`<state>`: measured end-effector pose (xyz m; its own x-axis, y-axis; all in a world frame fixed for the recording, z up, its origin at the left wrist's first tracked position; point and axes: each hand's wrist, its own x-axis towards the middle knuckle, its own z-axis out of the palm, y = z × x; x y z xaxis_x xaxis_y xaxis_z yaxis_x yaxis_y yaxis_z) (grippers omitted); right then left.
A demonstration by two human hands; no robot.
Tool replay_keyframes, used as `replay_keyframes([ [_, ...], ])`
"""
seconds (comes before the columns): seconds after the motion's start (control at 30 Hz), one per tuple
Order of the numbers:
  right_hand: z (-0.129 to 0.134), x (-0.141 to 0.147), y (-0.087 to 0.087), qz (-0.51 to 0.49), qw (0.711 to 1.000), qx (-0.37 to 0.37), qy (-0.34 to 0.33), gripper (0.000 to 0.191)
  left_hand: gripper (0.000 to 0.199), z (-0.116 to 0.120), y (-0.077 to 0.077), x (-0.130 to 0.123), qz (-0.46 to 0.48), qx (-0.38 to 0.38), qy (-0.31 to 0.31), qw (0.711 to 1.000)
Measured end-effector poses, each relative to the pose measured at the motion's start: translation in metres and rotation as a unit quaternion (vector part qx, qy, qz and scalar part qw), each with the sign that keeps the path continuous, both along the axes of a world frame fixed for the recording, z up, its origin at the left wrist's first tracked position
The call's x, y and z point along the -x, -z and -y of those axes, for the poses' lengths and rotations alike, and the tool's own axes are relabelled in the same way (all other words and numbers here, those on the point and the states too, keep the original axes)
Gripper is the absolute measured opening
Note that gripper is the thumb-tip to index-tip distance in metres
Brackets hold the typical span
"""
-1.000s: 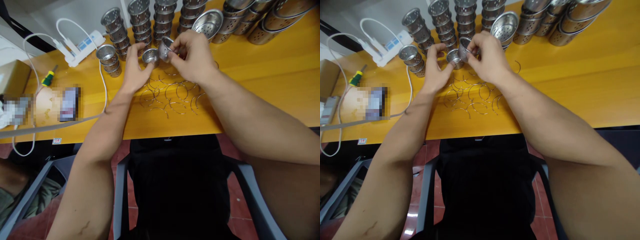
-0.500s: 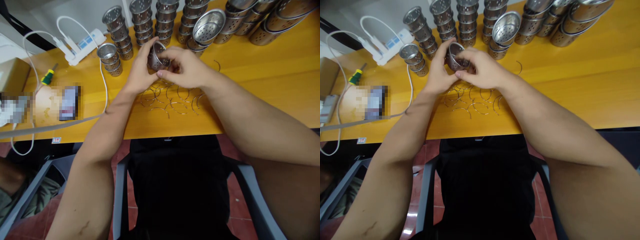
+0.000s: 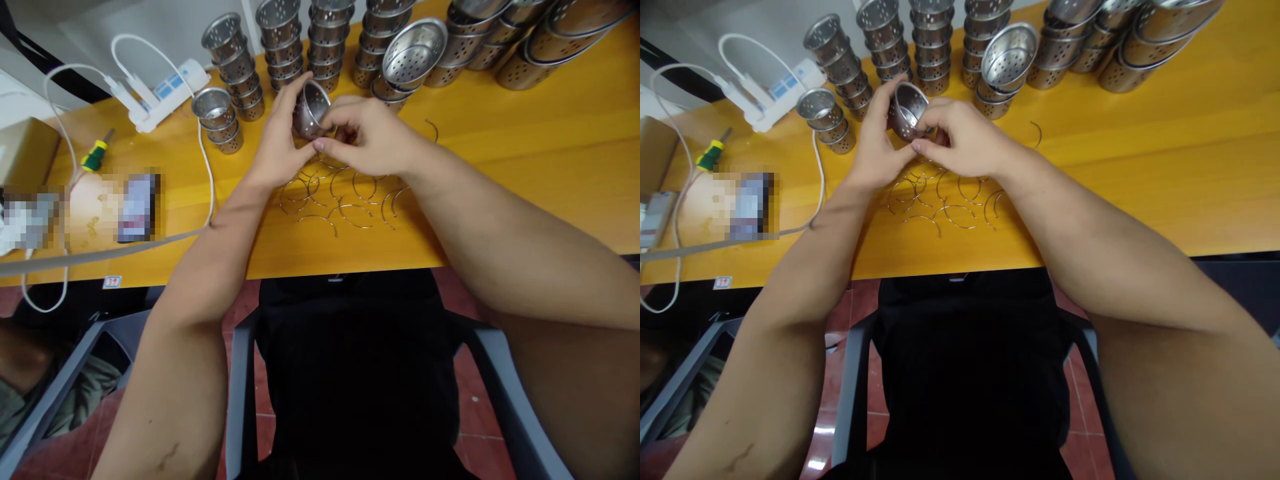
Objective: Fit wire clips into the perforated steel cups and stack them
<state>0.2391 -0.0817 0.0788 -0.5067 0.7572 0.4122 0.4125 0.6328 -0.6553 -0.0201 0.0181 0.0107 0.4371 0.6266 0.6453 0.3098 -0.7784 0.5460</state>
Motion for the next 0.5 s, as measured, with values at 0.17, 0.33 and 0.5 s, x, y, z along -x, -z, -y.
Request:
replay_keyframes([
  [0.17, -0.005, 0.001, -0.002, -0.102, 0.990, -0.081, 0.058, 0.018, 0.102, -0.023, 0.018, 0.009, 0.007, -0.047, -0.028, 0.998],
  [0.33, -0.009, -0.008, -0.007, -0.053, 0.996, -0.019, 0.071, 0.028, 0.130, -0.051, 0.035, 0.016, 0.088, -0.091, -0.022, 0.992],
  [0.5, -0.013, -0.018, 0.001, 0.130, 0.987, 0.080, -0.048, 0.038, 0.148, -0.077, 0.046, 0.028, 0.077, -0.063, -0.047, 0.994],
])
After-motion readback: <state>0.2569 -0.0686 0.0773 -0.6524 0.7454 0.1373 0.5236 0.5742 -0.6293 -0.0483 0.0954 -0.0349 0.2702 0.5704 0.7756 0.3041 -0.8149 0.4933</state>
